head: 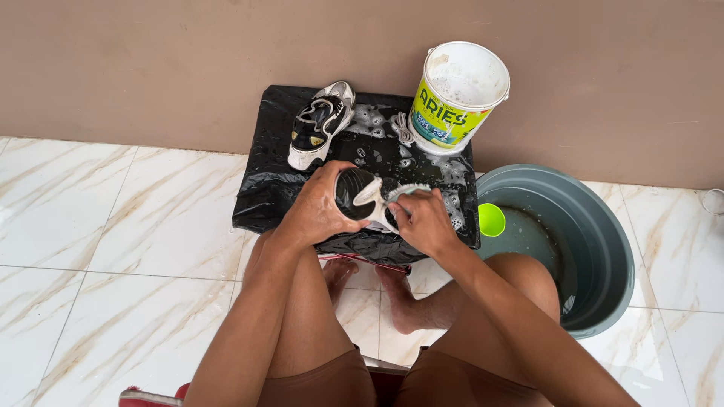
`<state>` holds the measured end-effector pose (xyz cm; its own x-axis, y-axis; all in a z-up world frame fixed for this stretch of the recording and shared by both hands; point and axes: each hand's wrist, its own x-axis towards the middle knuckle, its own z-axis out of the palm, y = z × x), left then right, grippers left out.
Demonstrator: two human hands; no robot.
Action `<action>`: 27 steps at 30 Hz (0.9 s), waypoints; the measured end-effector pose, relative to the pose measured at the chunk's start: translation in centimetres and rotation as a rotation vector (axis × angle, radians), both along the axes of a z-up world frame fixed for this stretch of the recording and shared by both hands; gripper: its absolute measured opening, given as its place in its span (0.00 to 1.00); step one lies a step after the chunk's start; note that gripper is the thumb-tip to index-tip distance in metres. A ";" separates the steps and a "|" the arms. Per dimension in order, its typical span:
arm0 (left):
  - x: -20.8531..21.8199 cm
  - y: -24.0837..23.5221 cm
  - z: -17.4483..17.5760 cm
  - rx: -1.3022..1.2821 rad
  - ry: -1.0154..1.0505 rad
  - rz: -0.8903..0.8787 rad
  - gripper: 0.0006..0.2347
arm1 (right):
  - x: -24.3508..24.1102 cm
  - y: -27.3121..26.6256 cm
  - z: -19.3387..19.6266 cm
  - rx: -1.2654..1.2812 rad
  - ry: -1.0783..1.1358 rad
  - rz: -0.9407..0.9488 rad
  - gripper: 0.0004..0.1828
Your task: The person scrubs a white and black sneaker with a brush and soapy water, then rinses it with water from a green cup. They repeat the process on the second sneaker, scrubbing and rinsing both shoes thoroughly.
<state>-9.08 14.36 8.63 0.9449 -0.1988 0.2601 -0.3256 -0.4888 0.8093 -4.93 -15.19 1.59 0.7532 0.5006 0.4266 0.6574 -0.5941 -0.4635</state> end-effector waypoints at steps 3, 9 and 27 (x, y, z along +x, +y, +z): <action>0.1 0.1 0.0 -0.011 0.024 -0.010 0.50 | -0.8 0.8 0.8 0.056 0.051 0.059 0.23; 0.3 0.8 -0.1 -0.038 0.043 -0.054 0.50 | -2.2 1.2 1.8 0.365 0.220 0.212 0.23; 0.3 1.2 0.2 -0.092 0.063 -0.131 0.47 | -2.3 0.7 -1.2 0.459 0.267 0.199 0.18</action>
<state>-8.82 15.58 8.81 0.9274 -0.2993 0.2243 -0.3292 -0.3686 0.8693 -7.24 -14.54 0.41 0.7750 0.4522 0.4414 0.5604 -0.1690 -0.8108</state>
